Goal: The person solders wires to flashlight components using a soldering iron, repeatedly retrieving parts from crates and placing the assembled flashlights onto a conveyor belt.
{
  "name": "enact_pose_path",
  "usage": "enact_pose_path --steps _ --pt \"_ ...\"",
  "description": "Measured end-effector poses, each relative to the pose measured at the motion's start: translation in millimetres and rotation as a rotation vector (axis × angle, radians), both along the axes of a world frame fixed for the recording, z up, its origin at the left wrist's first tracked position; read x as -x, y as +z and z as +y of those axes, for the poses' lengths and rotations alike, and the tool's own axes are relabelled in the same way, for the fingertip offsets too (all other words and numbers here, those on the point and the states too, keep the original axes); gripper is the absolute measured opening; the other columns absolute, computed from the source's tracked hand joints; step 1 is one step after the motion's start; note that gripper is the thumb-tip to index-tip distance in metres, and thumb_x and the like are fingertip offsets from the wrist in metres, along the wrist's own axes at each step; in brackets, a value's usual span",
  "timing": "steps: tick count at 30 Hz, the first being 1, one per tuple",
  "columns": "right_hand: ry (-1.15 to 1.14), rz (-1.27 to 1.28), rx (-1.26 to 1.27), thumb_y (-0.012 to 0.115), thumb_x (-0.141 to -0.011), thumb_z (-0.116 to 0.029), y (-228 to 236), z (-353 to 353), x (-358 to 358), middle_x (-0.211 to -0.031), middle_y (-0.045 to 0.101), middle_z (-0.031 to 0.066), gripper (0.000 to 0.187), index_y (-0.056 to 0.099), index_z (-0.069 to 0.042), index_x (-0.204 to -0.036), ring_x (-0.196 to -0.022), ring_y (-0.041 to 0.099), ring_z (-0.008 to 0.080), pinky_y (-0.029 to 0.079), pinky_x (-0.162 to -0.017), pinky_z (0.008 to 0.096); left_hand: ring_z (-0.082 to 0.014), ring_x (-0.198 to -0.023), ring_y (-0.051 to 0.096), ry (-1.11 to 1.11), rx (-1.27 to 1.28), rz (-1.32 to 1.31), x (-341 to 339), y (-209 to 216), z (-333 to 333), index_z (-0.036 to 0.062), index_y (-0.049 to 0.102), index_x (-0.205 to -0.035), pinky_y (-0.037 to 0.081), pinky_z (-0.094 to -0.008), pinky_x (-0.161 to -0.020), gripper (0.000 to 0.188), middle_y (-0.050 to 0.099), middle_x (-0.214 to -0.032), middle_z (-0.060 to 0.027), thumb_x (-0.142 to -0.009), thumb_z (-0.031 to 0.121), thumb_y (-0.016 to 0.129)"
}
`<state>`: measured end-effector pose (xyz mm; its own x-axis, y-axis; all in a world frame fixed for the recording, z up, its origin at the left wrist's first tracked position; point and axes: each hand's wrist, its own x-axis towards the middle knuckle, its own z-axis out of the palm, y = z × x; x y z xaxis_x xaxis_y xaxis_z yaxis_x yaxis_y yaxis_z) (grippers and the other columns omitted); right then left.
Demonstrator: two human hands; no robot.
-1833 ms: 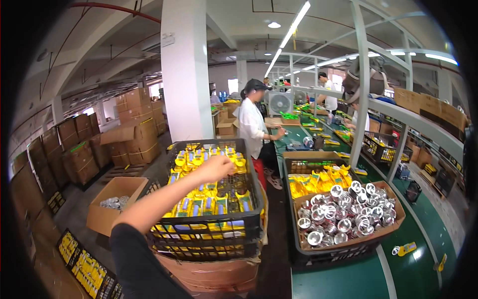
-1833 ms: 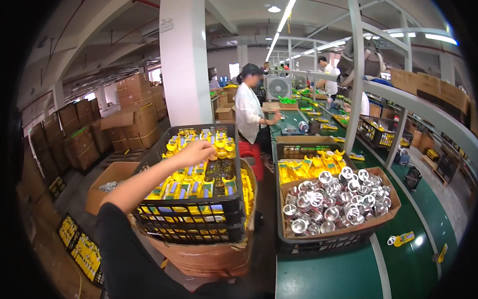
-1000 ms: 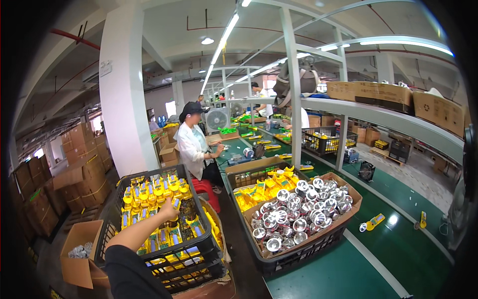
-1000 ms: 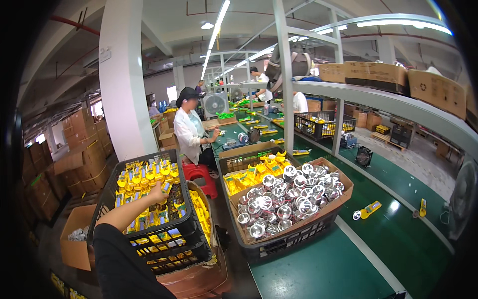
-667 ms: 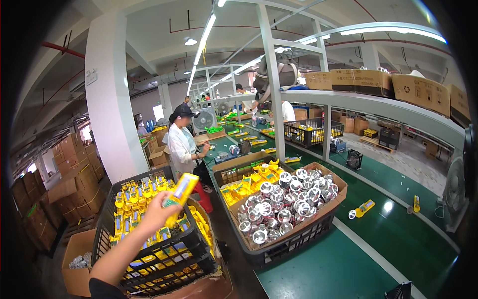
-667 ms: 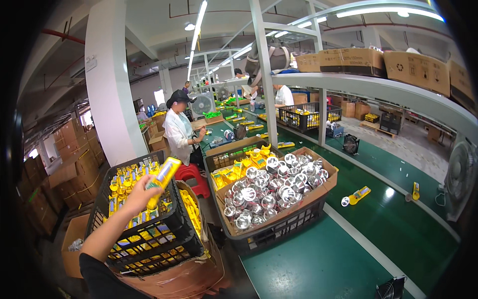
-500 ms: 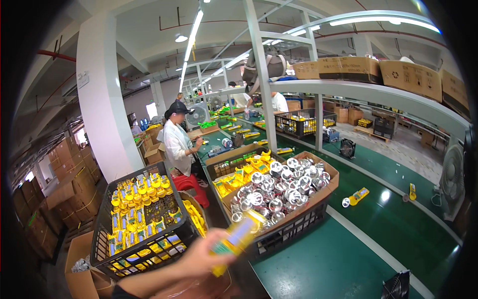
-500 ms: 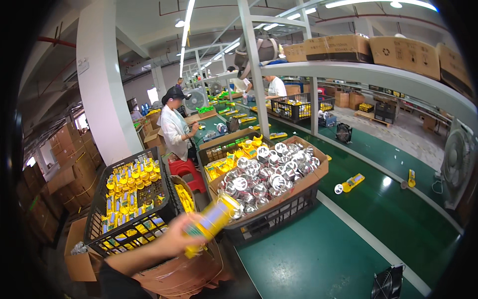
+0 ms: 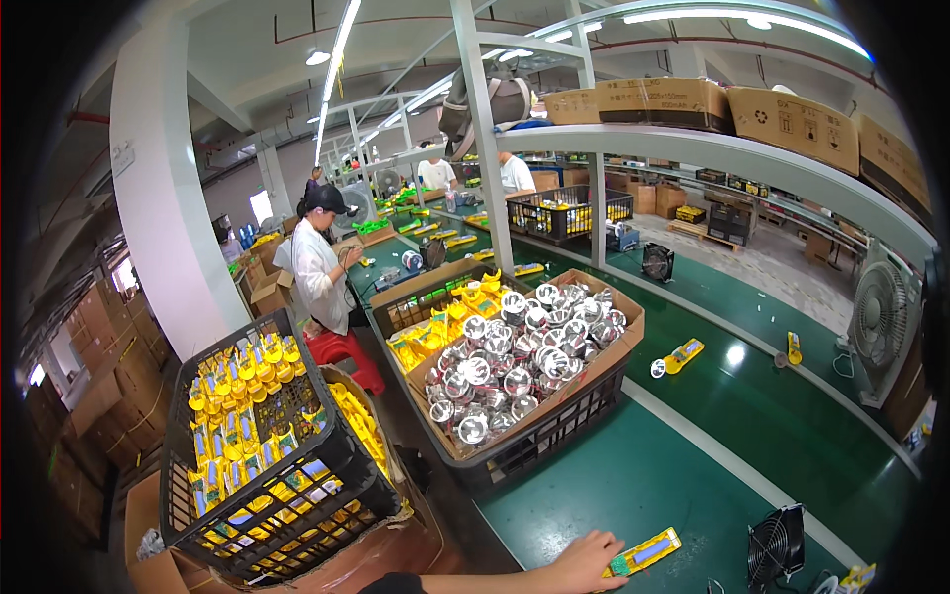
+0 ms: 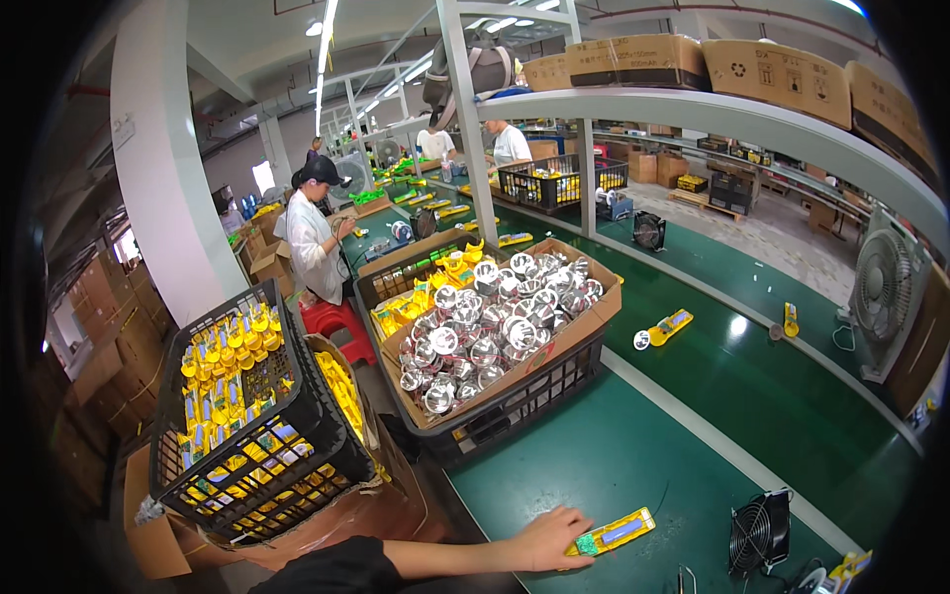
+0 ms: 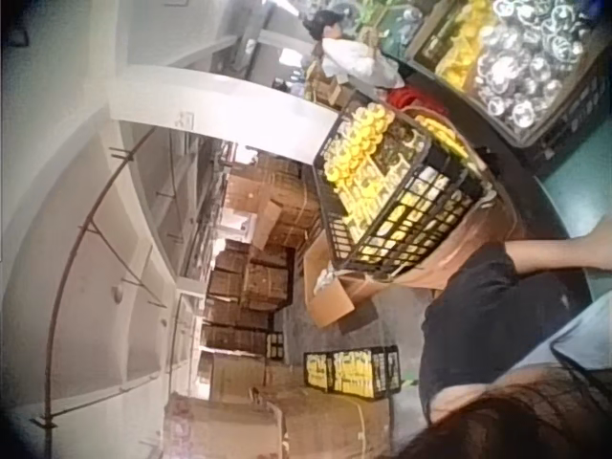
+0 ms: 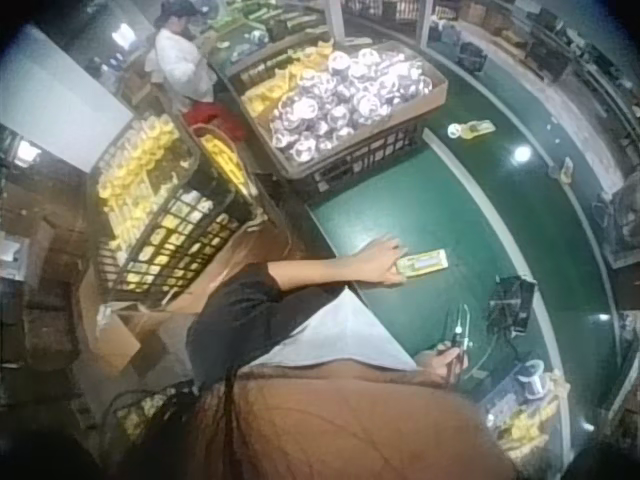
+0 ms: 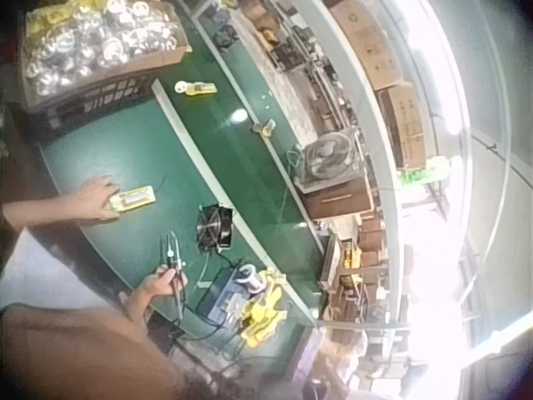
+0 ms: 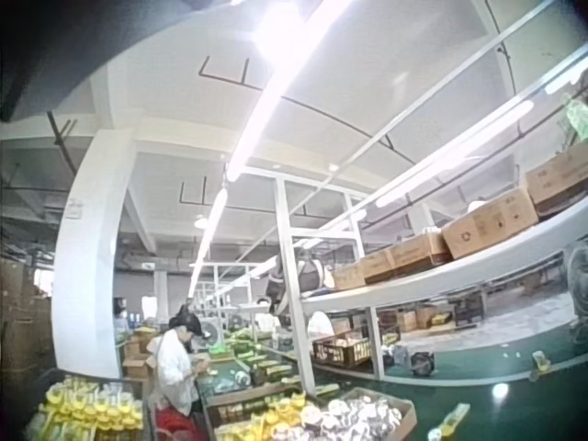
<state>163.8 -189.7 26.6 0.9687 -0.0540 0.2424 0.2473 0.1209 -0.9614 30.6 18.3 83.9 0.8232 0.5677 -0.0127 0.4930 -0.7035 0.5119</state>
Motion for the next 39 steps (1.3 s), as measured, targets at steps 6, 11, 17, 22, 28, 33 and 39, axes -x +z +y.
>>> enact_pose_path --steps 6,11,17,22,28,33,39 --pt "-0.026 -0.04 0.061 0.052 -0.084 -0.019 1.4 3.8 -1.0 -0.064 0.052 0.0111 0.029 0.047 0.008 -0.095 -0.053 0.049 0.016 0.041 -0.045 0.0255 -0.0215 -0.081 0.059 0.312 -0.051 -0.68 99.9 77.9 93.2 0.0046 0.062 -0.094 0.046 -0.0309 -0.076 0.024 0.06 -0.092 -0.011 -0.075 0.02 0.063" --pt "0.024 -0.07 0.011 0.052 -0.084 -0.017 -5.8 7.5 -2.6 -0.064 0.053 0.0112 0.026 0.048 0.006 -0.096 -0.052 0.049 0.016 0.04 -0.044 0.0256 -0.0347 -0.113 0.039 0.853 -0.529 -0.375 138.5 124.3 224.3 0.0055 0.035 -0.127 0.033 -0.0403 -0.095 0.084 0.038 -0.124 -0.022 -0.064 0.051 0.067" --pt "0.093 0.073 0.01 0.059 -0.082 -0.016 -10.7 5.6 -12.1 -0.065 0.057 0.012 0.023 0.051 -0.005 -0.1 -0.05 0.053 0.0177 0.043 -0.042 0.0265 -0.0404 -0.122 0.029 0.608 -0.235 -0.09 135.6 120.6 261.0 0.022 0.04 -0.128 0.03 -0.0424 -0.098 0.088 0.031 -0.13 -0.0251 -0.053 0.051 0.075" --pt "0.064 0.016 0.115 0.06 -0.081 -0.016 -7.7 12.3 -7.7 -0.066 0.058 0.0115 0.024 0.051 -0.006 -0.101 -0.05 0.053 0.0174 0.043 -0.042 0.0266 -0.0365 -0.113 0.038 0.473 -0.277 -0.185 140.9 114.3 260.1 0.0129 0.051 -0.111 0.034 -0.0409 -0.095 0.069 0.04 -0.119 -0.0203 -0.052 0.039 0.077" --pt "0.039 0.037 0.145 0.061 -0.08 -0.015 -2.2 15.7 -2.8 -0.066 0.058 0.0109 0.025 0.05 -0.006 -0.102 -0.05 0.053 0.0171 0.043 -0.042 0.0268 -0.0304 -0.098 0.05 0.381 -0.354 -0.542 137.4 102.8 272.4 0.0068 0.055 -0.101 0.041 -0.0349 -0.085 0.052 0.051 -0.104 -0.0141 -0.053 0.019 0.075" --pt "0.031 0.051 0.122 0.059 -0.082 -0.015 -4.9 12.5 -6.5 -0.067 0.058 0.0098 0.024 0.05 -0.005 -0.102 -0.05 0.052 0.0163 0.044 -0.043 0.0268 -0.0279 -0.09 0.054 0.376 -0.375 -0.62 135.6 106.0 268.2 0.0062 0.061 -0.094 0.043 -0.0326 -0.08 0.042 0.057 -0.093 -0.0113 -0.053 0.011 0.072" --pt "0.163 0.003 0.146 0.058 -0.083 -0.019 -11.6 6.6 -11.8 -0.065 0.057 0.0092 0.024 0.05 -0.004 -0.1 -0.049 0.052 0.0147 0.043 -0.043 0.0267 -0.0275 -0.09 0.056 0.414 -0.397 -0.732 127.7 121.3 263.9 0.0063 0.061 -0.095 0.045 -0.0333 -0.08 0.043 0.06 -0.094 -0.0109 -0.054 0.013 0.072"
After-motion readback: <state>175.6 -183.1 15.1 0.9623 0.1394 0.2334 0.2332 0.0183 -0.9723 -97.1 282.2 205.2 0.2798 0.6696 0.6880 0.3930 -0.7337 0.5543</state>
